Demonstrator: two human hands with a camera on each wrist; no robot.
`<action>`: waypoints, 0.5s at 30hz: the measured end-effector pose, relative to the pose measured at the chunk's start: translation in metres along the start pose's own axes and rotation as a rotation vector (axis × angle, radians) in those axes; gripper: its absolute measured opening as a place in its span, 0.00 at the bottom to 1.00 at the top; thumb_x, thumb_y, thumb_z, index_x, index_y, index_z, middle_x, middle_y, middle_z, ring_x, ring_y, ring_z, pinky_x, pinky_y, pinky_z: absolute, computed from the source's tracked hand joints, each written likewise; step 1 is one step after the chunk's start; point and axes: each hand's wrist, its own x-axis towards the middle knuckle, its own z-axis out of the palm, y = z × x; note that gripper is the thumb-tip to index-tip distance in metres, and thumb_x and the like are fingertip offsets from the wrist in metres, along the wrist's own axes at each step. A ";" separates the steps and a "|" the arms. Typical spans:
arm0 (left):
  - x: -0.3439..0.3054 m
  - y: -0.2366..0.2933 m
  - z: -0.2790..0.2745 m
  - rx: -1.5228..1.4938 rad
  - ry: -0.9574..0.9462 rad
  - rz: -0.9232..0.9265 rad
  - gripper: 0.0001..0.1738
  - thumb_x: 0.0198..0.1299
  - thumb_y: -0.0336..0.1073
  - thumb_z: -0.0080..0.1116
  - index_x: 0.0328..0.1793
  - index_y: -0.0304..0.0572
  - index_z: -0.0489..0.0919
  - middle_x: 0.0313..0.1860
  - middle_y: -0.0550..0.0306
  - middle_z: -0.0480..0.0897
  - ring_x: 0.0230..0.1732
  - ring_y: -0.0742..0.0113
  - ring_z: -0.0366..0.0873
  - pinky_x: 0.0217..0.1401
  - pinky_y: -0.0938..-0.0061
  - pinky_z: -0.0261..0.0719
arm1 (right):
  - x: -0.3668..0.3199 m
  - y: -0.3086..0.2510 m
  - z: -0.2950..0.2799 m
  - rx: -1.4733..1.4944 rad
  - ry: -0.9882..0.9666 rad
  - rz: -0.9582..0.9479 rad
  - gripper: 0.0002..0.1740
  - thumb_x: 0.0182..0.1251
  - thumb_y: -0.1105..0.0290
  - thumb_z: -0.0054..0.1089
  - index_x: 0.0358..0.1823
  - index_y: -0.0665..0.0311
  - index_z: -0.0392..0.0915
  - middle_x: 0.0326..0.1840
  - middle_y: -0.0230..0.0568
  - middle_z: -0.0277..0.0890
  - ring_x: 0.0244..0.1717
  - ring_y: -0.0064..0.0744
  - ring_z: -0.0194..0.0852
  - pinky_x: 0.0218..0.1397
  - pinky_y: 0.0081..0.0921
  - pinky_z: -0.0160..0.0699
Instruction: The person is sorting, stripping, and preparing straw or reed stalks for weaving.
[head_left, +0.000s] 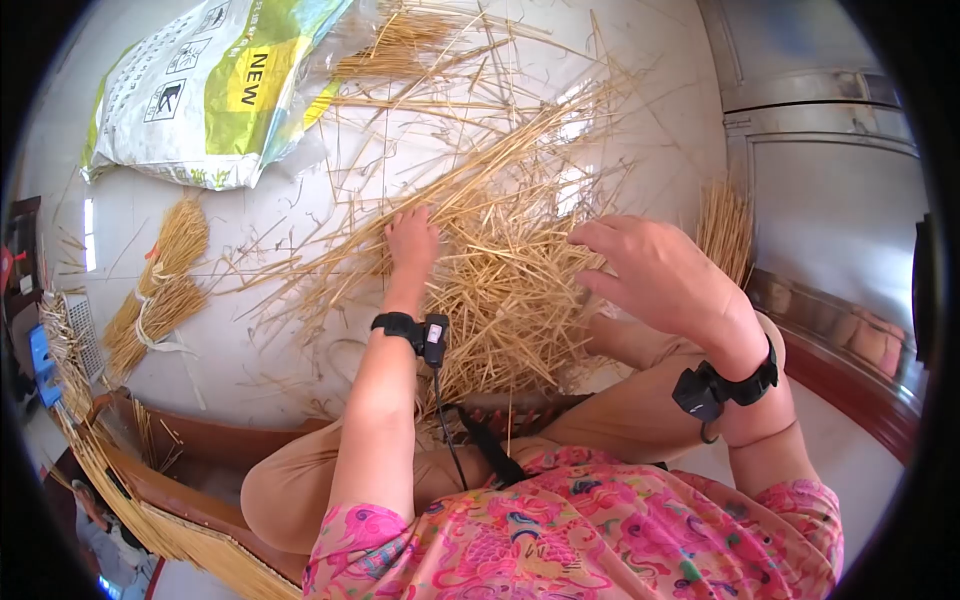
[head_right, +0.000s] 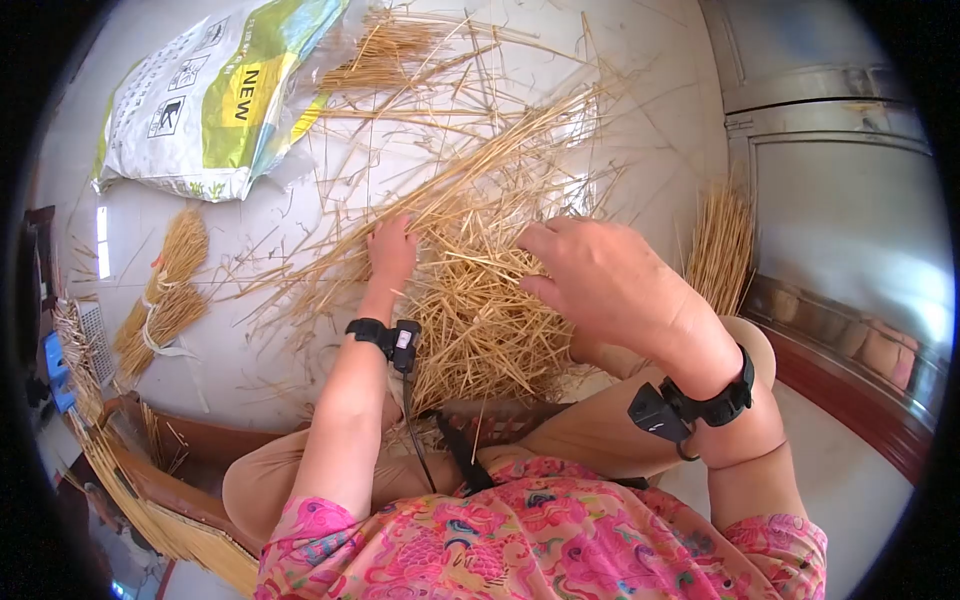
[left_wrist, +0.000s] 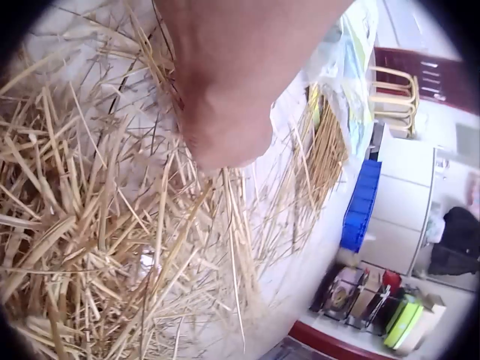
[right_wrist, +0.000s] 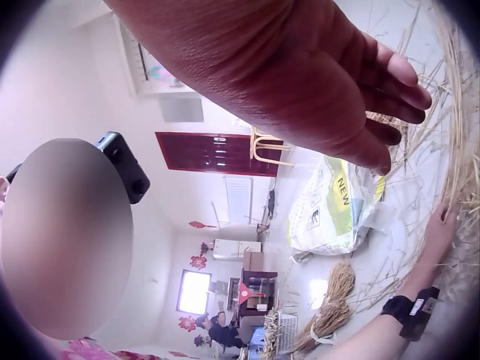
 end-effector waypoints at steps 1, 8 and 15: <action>0.001 -0.006 -0.005 -0.068 -0.029 0.010 0.20 0.51 0.42 0.64 0.48 0.41 0.78 0.43 0.53 0.81 0.49 0.55 0.75 0.52 0.60 0.69 | -0.001 -0.001 -0.001 0.002 0.005 0.003 0.12 0.60 0.65 0.58 0.39 0.66 0.73 0.34 0.48 0.76 0.38 0.50 0.77 0.40 0.40 0.77; 0.003 -0.034 -0.083 -0.486 -0.653 -0.139 0.23 0.58 0.47 0.62 0.54 0.40 0.79 0.39 0.56 0.84 0.39 0.72 0.77 0.45 0.76 0.72 | -0.004 0.004 0.005 -0.049 0.002 -0.037 0.12 0.60 0.66 0.58 0.39 0.66 0.73 0.33 0.48 0.76 0.38 0.50 0.77 0.40 0.40 0.77; -0.004 -0.038 -0.073 -0.569 -0.602 -0.138 0.23 0.59 0.44 0.61 0.56 0.38 0.77 0.38 0.58 0.83 0.38 0.73 0.75 0.44 0.77 0.72 | 0.015 0.013 0.047 0.050 -0.064 -0.056 0.18 0.59 0.63 0.59 0.47 0.67 0.73 0.40 0.51 0.76 0.43 0.50 0.76 0.46 0.39 0.77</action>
